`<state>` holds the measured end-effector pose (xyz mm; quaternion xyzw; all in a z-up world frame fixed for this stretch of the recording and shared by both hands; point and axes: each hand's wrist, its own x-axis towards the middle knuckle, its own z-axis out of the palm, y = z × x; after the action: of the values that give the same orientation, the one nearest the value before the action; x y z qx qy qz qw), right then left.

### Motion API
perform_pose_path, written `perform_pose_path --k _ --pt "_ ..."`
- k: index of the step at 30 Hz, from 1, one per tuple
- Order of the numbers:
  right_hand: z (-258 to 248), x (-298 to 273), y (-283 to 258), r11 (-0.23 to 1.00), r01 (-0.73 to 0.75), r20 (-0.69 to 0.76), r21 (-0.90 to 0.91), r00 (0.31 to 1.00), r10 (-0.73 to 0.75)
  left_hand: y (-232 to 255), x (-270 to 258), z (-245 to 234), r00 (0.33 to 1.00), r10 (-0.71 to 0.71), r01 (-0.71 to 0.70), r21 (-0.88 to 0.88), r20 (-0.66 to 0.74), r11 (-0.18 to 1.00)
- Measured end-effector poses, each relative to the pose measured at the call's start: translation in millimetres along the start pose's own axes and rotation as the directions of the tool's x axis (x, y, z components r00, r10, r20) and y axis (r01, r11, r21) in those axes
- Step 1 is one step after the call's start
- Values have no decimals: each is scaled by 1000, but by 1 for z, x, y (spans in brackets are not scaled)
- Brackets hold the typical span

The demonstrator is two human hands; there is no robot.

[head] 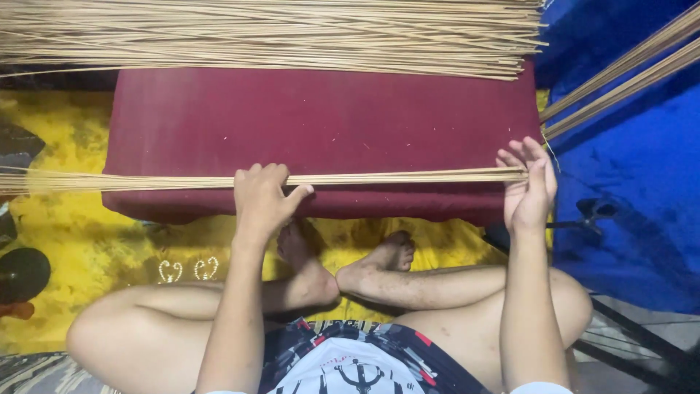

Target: Bending and aligning thin wooden sticks into bundles on a low table while sitting on the floor.

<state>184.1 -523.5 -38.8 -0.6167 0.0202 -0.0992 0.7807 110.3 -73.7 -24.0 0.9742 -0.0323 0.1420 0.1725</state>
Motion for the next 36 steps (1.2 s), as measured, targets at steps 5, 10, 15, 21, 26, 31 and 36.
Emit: perform_pose_path --k 5,10,15,21,26,31,36 --pt "-20 13 -1 937 -132 -123 323 976 180 -4 -6 7 999 33 -33 13 -31 999" --pt "-15 17 -4 897 -291 -2 334 951 310 -6 -6 11 998 41 -40 15 -55 999" --pt "-30 18 18 958 -281 149 54 951 270 -5 -13 9 999 25 -25 9 -30 1000" --pt "-25 14 16 964 -191 143 184 976 167 -5 -16 17 1000 4 -3 33 -25 999" --pt "-38 14 30 973 -156 156 168 979 130 -3 -16 13 1000 -12 11 32 17 999" --pt "-31 13 19 954 -186 139 237 978 156 -1 -22 18 999 -8 10 49 -37 999" --pt "-24 13 8 948 -247 123 201 966 226 12 -19 19 998 46 -37 170 -50 985"
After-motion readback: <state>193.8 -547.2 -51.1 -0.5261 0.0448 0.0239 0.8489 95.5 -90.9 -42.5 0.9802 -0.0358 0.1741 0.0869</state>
